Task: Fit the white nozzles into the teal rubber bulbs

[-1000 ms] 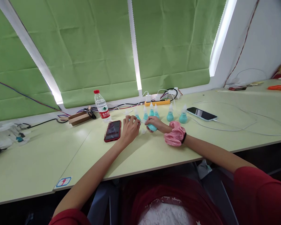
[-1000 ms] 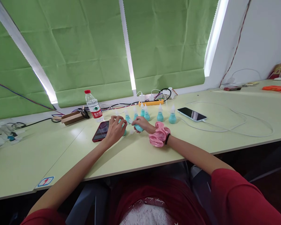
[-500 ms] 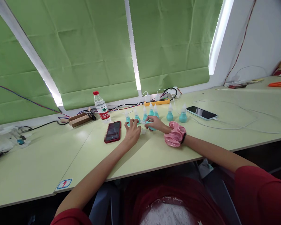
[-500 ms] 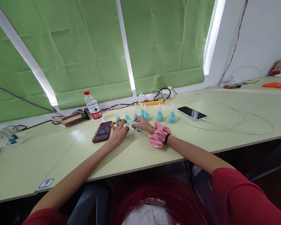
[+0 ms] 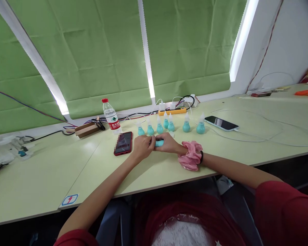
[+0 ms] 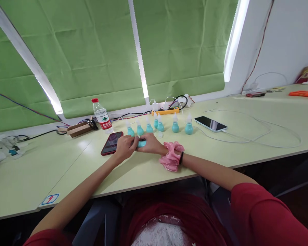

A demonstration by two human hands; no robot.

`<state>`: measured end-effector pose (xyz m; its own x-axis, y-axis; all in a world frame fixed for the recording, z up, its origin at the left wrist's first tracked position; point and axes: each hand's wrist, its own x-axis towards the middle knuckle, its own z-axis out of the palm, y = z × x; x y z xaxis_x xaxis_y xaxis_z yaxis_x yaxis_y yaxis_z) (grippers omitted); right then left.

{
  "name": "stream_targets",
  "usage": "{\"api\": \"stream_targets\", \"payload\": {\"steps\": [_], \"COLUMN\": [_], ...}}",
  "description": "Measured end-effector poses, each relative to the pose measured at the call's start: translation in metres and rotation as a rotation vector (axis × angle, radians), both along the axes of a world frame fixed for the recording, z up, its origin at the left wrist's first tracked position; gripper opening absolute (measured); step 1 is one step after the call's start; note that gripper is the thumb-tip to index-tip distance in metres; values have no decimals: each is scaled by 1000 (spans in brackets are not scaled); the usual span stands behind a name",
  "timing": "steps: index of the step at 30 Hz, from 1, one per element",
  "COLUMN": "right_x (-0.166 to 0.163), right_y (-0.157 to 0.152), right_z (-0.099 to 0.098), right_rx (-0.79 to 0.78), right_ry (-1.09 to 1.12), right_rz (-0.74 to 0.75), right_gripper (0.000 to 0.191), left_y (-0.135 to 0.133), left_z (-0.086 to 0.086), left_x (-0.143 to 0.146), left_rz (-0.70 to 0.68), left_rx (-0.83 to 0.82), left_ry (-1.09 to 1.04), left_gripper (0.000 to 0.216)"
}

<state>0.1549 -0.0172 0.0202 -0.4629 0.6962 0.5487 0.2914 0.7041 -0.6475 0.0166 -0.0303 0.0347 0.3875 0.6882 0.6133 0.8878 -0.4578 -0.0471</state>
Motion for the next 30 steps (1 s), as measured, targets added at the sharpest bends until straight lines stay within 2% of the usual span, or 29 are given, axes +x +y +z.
{"api": "stream_targets", "payload": {"steps": [4, 7, 9, 13, 19, 22, 24, 26, 29, 30], "right_x": [1, 4, 6, 11, 16, 17, 18, 20, 25, 27], "right_y": [-1, 0, 0, -2, -3, -4, -5, -3, 7, 13], "right_z": [2, 3, 4, 11, 17, 21, 25, 28, 25, 22], "right_rx": [-97, -251, -290, -254, -243, -120, -37, -50, -172, -202], "right_ry": [-28, -58, -71, -118, -176, -165, -125, -58, 84, 131], "right_rz": [-15, 125, 191, 244, 298, 349, 373, 357, 306, 295], "right_gripper": [9, 15, 17, 18, 21, 22, 22, 19, 13, 11], "left_y": [-1, 1, 2, -1, -4, -1, 2, 4, 9, 11], "left_z": [-2, -2, -2, -1, -1, 3, 8, 14, 20, 20], "left_x": [-1, -3, -3, 0, 7, 4, -1, -9, -20, -24], "left_rz": [-18, -121, -212, -352, -400, -427, -403, -307, -79, -5], "left_rx": [42, -12, -78, -165, -396, -583, -638, -521, -203, -142], "left_ry": [60, 10, -73, -312, -616, -804, -868, -794, -427, -298], "left_gripper": [44, 46, 47, 43, 44, 41, 40, 43, 46, 45]}}
